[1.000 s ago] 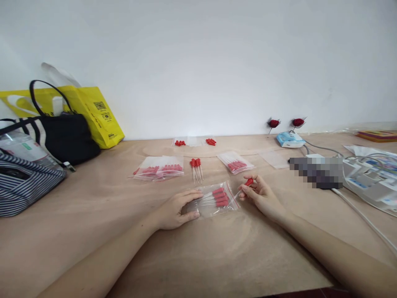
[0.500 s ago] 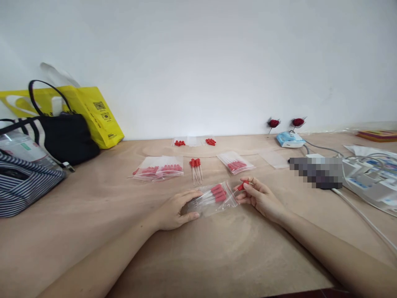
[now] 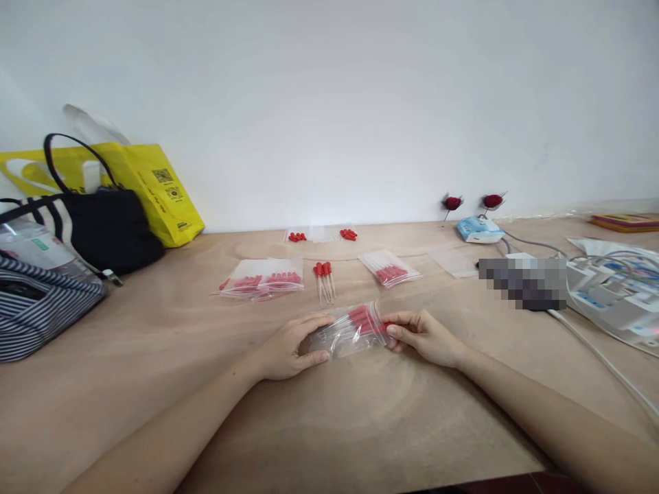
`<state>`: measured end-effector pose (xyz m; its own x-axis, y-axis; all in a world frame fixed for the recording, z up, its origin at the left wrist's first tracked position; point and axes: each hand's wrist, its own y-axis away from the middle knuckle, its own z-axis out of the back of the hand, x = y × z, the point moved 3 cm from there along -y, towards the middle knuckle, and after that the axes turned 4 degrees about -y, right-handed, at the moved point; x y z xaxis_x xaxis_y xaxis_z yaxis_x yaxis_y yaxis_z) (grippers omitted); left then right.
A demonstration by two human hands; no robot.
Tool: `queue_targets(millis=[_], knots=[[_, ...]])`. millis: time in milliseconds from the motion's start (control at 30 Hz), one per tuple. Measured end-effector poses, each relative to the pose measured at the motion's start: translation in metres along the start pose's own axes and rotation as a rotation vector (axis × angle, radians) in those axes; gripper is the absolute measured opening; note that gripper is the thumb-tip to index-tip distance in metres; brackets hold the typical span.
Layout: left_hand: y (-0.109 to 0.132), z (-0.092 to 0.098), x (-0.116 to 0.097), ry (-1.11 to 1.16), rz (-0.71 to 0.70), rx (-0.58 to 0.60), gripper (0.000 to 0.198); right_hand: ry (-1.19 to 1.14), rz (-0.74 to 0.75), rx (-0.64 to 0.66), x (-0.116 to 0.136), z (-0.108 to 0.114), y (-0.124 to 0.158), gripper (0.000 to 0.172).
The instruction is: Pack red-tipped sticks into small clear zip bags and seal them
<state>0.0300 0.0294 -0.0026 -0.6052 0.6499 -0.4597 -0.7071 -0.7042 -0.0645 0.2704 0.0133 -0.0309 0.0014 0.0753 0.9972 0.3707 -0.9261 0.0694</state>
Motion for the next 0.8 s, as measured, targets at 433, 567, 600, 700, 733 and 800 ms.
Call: queue_targets(millis=[433,567,600,700,733,800], knots=[[0.000,-0.001,0.003,0.007,0.000,0.007,0.051,0.057,-0.016,0.032,0.001,0.007,-0.004,0.029],[0.001,0.000,0.004,0.022,-0.011,0.009,0.052,0.232,0.102,0.114,0.011,0.004,-0.002,0.028],[0.001,0.001,0.004,0.020,-0.008,0.013,0.053,0.278,0.133,0.147,0.013,0.003,-0.001,0.029],[0.001,0.002,0.004,0.010,0.010,0.029,0.052,0.358,0.180,0.205,0.017,0.001,0.001,0.028],[0.001,0.002,0.004,0.008,0.014,0.032,0.052,0.376,0.192,0.209,0.017,0.000,0.002,0.027],[0.001,0.002,0.004,0.006,0.017,0.039,0.051,0.431,0.221,0.212,0.017,-0.002,0.003,0.025]])
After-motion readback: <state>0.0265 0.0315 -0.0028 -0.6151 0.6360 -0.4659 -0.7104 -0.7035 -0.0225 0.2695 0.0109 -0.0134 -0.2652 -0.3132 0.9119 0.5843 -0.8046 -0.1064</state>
